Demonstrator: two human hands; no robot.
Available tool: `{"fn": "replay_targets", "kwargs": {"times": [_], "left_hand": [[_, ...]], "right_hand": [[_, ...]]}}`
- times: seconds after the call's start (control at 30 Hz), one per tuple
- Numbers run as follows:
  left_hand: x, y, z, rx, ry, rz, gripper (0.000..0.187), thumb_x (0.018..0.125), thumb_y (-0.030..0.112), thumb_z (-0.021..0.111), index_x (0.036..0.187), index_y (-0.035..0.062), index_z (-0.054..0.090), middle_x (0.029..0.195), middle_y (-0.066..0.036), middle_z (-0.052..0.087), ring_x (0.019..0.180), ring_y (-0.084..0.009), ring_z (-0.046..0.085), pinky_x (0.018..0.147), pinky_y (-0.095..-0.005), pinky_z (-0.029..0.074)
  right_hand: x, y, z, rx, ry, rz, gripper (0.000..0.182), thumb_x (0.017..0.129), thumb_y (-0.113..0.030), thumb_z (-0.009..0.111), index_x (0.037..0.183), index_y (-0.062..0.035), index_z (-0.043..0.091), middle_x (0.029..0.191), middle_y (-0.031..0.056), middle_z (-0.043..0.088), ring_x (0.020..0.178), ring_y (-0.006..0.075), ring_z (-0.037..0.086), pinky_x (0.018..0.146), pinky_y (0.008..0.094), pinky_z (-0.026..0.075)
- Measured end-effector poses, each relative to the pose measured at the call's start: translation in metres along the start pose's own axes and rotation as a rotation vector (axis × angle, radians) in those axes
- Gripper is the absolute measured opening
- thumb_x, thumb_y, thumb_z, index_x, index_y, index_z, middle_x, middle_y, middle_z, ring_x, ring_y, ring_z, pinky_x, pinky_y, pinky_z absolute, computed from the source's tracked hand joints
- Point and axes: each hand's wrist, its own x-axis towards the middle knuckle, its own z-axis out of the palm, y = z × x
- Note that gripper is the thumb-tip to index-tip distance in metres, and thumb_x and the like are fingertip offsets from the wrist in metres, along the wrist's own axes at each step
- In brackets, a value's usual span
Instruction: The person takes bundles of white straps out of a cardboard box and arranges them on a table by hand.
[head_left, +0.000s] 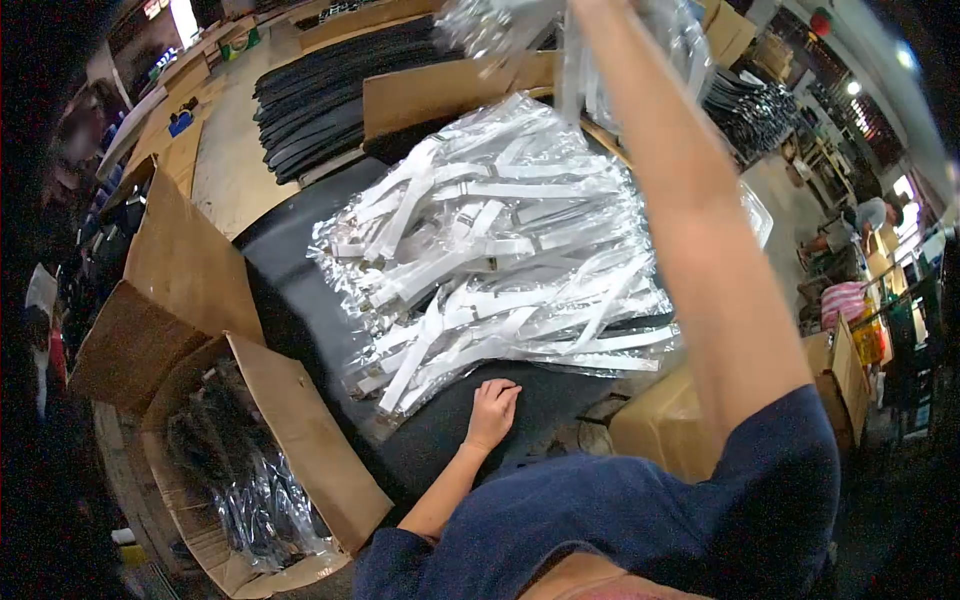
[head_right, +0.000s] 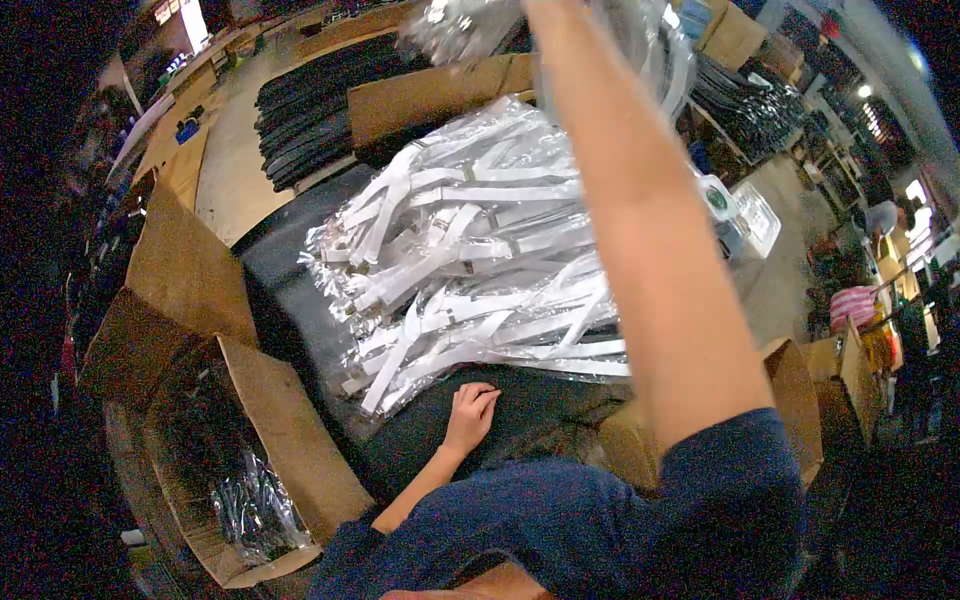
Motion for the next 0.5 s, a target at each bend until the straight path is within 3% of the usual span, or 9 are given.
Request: {"fn": "replay_targets", "kwargs": {"times": [0.13,0.2,0.23,0.3,0.4,0.43,0.5], "left_hand": [[0.002,0.0,-0.004,-0.063,-0.008,-0.025,0.017,0.074,0.002,0.062,0.091,0.0056,0.063,0.093,-0.005,0.057,0.091,-0.0231,0.054,0.074,-0.0348,0.041],[0.002,-0.001,-0.003,-0.085,-0.001,-0.024,0.017,0.075,0.001,0.062,0.091,0.0053,0.063,0.093,-0.005,0.058,0.091,-0.0229,0.054,0.073,-0.0345,0.04],[0.002,-0.001,-0.003,-0.091,0.003,-0.03,0.017,0.074,0.001,0.062,0.09,0.0051,0.063,0.093,-0.005,0.058,0.091,-0.0229,0.054,0.073,-0.0343,0.04],[0.002,-0.001,-0.003,-0.096,0.001,-0.041,0.017,0.074,0.001,0.062,0.091,0.0049,0.063,0.093,-0.005,0.058,0.091,-0.0229,0.054,0.073,-0.0341,0.04],[0.003,-0.001,-0.004,-0.105,0.006,-0.055,0.017,0.074,0.001,0.062,0.091,0.0045,0.062,0.093,-0.005,0.058,0.091,-0.0228,0.054,0.073,-0.0337,0.04],[0.003,-0.001,-0.004,-0.113,0.008,-0.057,0.018,0.074,0.0,0.062,0.091,0.0044,0.062,0.093,-0.006,0.058,0.091,-0.0228,0.054,0.073,-0.0335,0.04],[0.002,-0.001,-0.006,-0.113,0.021,-0.061,0.018,0.074,0.0,0.062,0.091,0.0046,0.062,0.093,-0.005,0.058,0.091,-0.0228,0.054,0.073,-0.0333,0.04]], "right_hand": [[-0.097,0.104,-0.055,0.085,0.159,0.218,0.018,0.083,-0.025,0.052,0.092,-0.0095,0.054,0.082,0.0042,0.058,0.072,0.018,0.058,0.05,0.0341,0.048],[-0.135,0.142,-0.087,0.151,0.176,0.431,0.026,0.076,-0.01,0.056,0.1,-0.004,0.052,0.096,0.0085,0.058,0.081,0.0236,0.061,0.068,0.0406,0.052],[-0.138,0.176,-0.104,0.228,0.21,0.465,0.024,0.076,-0.011,0.055,0.098,-0.0023,0.053,0.095,0.0095,0.059,0.075,0.025,0.062,0.065,0.0417,0.053],[-0.159,0.201,-0.122,0.143,0.291,0.585,0.028,0.075,-0.008,0.054,0.102,-0.001,0.051,0.099,0.0108,0.058,0.079,0.0263,0.061,0.068,0.0436,0.053],[-0.181,0.218,-0.125,0.292,0.303,0.677,0.031,0.079,-0.011,0.05,0.107,-0.0002,0.05,0.106,0.0133,0.057,0.089,0.0294,0.06,0.077,0.0471,0.052],[-0.184,0.217,-0.126,0.26,0.146,0.694,0.032,0.084,-0.017,0.044,0.111,0.0007,0.05,0.113,0.0158,0.056,0.1,0.032,0.057,0.087,0.0501,0.046],[-0.181,0.213,-0.124,0.256,0.196,0.793,0.032,0.083,-0.017,0.046,0.11,-0.0011,0.051,0.114,0.0158,0.056,0.103,0.0328,0.056,0.09,0.0489,0.045]]}}
